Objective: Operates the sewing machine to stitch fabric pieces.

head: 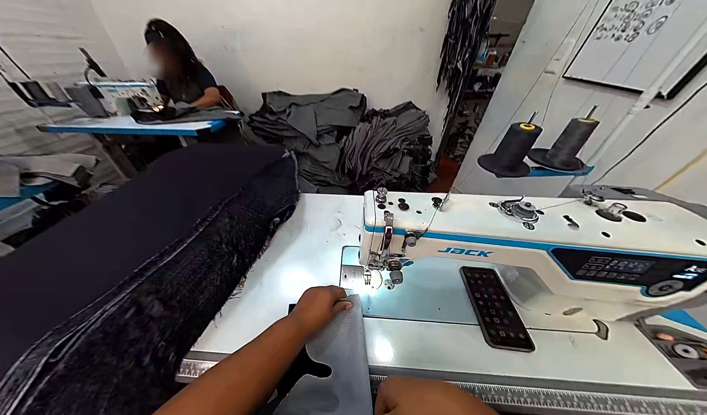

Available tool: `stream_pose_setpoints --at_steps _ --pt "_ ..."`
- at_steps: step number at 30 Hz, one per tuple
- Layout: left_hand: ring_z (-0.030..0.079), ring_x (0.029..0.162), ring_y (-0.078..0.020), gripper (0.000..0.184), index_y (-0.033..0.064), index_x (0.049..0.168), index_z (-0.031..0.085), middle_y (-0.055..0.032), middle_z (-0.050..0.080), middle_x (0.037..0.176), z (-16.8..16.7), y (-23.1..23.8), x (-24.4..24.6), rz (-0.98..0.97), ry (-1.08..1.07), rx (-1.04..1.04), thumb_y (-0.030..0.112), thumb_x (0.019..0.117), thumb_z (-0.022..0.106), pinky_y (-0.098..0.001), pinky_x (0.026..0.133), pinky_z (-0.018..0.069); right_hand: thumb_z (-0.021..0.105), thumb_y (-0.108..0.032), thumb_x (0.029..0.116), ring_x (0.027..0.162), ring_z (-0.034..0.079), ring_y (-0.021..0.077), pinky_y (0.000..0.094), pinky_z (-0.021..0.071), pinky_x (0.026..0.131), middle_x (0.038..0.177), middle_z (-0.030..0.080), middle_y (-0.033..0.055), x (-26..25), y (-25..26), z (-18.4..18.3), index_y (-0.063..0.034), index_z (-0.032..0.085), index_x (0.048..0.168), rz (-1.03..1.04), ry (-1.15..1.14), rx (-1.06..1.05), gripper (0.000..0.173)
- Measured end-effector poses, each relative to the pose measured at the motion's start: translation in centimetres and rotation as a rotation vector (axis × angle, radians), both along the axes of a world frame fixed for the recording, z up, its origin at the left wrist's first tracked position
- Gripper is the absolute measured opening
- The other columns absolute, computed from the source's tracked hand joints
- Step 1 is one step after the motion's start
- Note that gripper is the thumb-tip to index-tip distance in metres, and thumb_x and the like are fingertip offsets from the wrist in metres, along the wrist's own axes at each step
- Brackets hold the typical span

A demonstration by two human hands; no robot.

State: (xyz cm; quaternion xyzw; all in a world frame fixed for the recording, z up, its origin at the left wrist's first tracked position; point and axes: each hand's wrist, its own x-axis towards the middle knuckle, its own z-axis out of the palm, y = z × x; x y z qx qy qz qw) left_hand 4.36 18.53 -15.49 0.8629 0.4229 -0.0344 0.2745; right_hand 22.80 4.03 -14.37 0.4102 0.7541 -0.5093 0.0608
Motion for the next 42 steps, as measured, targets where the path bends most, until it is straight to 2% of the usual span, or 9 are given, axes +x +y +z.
stream_pose_setpoints --at_steps 1,2,5,7,9,14,27,39,42 --pt "0.064 0.118 -0.0379 0.044 -0.0051 0.124 0.064 -0.0247 0.067 0.120 0.4 0.2 0.6 -0.041 0.023 -0.020 0.033 0.1104 0.047 -0.0542 0.106 0.0446 0.051 -0.025 0.1054 0.083 0.066 0.0411 0.0607 0.0482 0.077 0.083 0.067 0.0263 0.5 0.4 1.3 0.0095 0.069 0.088 -0.041 -0.104 0.133 0.043" --pt "0.064 0.117 -0.0391 0.044 -0.0057 0.124 0.064 -0.0257 0.067 0.119 0.8 0.6 1.1 -0.076 0.052 -0.043 0.033 0.1104 0.047 -0.0551 0.105 0.0447 0.053 -0.027 0.1040 0.095 0.067 0.0444 0.0635 0.0488 0.084 0.093 0.069 0.0272 0.7 0.7 1.6 0.0075 0.071 0.093 -0.139 -0.145 0.294 0.041" --pt "0.064 0.115 -0.0400 0.046 -0.0052 0.121 0.064 -0.0262 0.067 0.115 1.9 1.4 2.2 -0.102 0.177 -0.087 0.036 0.1098 0.048 -0.0564 0.102 0.0459 0.054 -0.042 0.1032 0.124 0.059 0.0389 0.0597 0.0464 0.100 0.129 0.068 0.0137 1.0 2.4 -2.0 -0.0082 0.074 0.120 -0.344 -0.056 0.730 0.043" --pt "0.063 0.119 -0.0382 0.046 -0.0026 0.123 0.064 -0.0240 0.066 0.121 2.8 0.9 3.1 -0.032 0.267 -0.088 0.038 0.1086 0.050 -0.0563 0.104 0.0455 0.054 -0.054 0.1004 0.149 0.037 0.0387 0.0689 0.0240 0.116 0.156 0.051 0.0058 1.2 3.0 -4.1 -0.0180 0.061 0.144 -0.355 -0.119 0.708 0.057" --pt "0.062 0.122 -0.0365 0.043 0.0001 0.127 0.065 -0.0213 0.067 0.125 2.8 0.2 3.8 0.060 0.258 -0.069 0.037 0.1078 0.053 -0.0558 0.107 0.0425 0.056 -0.061 0.0956 0.156 0.023 0.0373 0.0744 0.0072 0.118 0.163 0.040 0.0005 1.2 3.2 -4.7 -0.0209 0.053 0.152 -0.376 -0.167 0.652 0.069" --pt "0.063 0.119 -0.0300 0.038 0.0020 0.120 0.071 -0.0157 0.070 0.120 -1.4 0.8 4.2 0.175 -0.062 0.121 0.034 0.1076 0.053 -0.0486 0.108 0.0411 0.055 -0.068 0.0934 0.159 0.012 0.0349 0.0750 -0.0005 0.117 0.168 0.031 -0.0039 1.9 5.2 -3.5 -0.0235 0.045 0.157 -0.407 -0.292 0.539 0.078" --pt "0.061 0.123 -0.0276 0.040 0.0022 0.124 0.068 -0.0142 0.069 0.124 -1.2 4.1 4.9 0.106 -0.021 0.174 0.034 0.1090 0.049 -0.0458 0.110 0.0400 0.052 -0.071 0.0935 0.159 0.013 0.0325 0.0731 -0.0039 0.118 0.167 0.034 -0.0061 1.8 7.8 -3.3 -0.0251 0.045 0.157 -0.468 -0.318 0.531 0.078" --pt "0.062 0.120 -0.0327 0.042 -0.0042 0.117 0.069 -0.0196 0.069 0.119 -1.0 4.9 5.0 0.078 -0.006 0.207 0.033 0.1089 0.050 -0.0484 0.108 0.0406 0.050 -0.070 0.0955 0.158 0.015 0.0315 0.0720 -0.0023 0.119 0.166 0.036 -0.0060 1.8 7.5 -3.6 -0.0239 0.046 0.156 -0.471 -0.285 0.538 0.076" --pt "0.062 0.121 -0.0359 0.037 -0.0062 0.120 0.067 -0.0223 0.069 0.122 -1.1 6.2 5.3 0.075 -0.006 0.276 0.025 0.1078 0.050 -0.0516 0.107 0.0415 0.050 -0.067 0.0972 0.159 0.014 0.0313 0.0721 -0.0025 0.119 0.165 0.037 -0.0067 1.8 7.5 -3.6 -0.0243 0.047 0.155 -0.467 -0.267 0.539 0.072"
